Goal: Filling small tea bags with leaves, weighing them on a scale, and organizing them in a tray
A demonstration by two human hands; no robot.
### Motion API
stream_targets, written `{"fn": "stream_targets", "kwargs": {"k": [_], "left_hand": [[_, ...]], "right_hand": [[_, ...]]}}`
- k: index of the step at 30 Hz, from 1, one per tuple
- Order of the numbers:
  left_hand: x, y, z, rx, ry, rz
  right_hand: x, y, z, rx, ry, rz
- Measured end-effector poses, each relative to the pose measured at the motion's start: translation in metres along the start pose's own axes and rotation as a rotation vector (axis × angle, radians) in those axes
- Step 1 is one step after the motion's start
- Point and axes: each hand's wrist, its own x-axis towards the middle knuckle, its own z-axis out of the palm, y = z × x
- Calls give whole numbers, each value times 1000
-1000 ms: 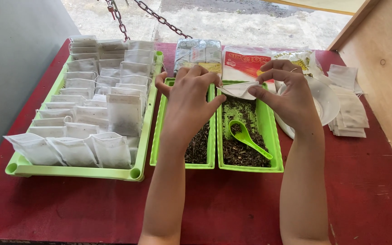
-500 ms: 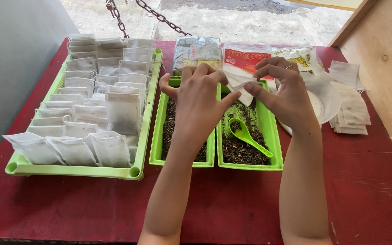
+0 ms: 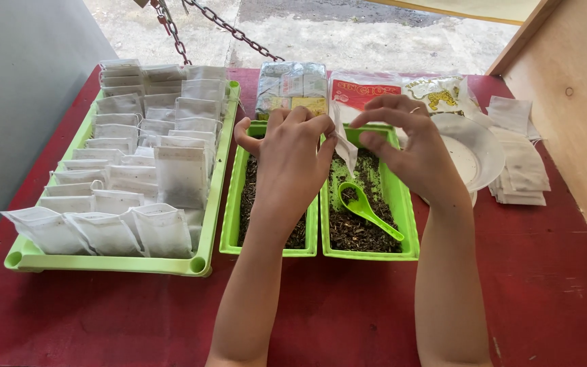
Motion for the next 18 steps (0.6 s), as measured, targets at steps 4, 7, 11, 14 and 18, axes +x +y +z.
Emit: {"fn": "stream_targets", "kwargs": {"k": [4,7,11,14,18], "left_hand": [[0,1,6,13,0,49],[0,1,9,20,50,75],[1,4,-4,-58,-70,42],[1,1,-14,-52,-122,-43],[2,-11,-12,-46,-85,-6]], "right_hand": [[-1,-8,8,43,-27,40],[0,-3,15,30,29,0],[1,3,10,-4,64,-55],[-1,6,1,-35,83,-14],[-2,12,-5,-67,136,59]]}}
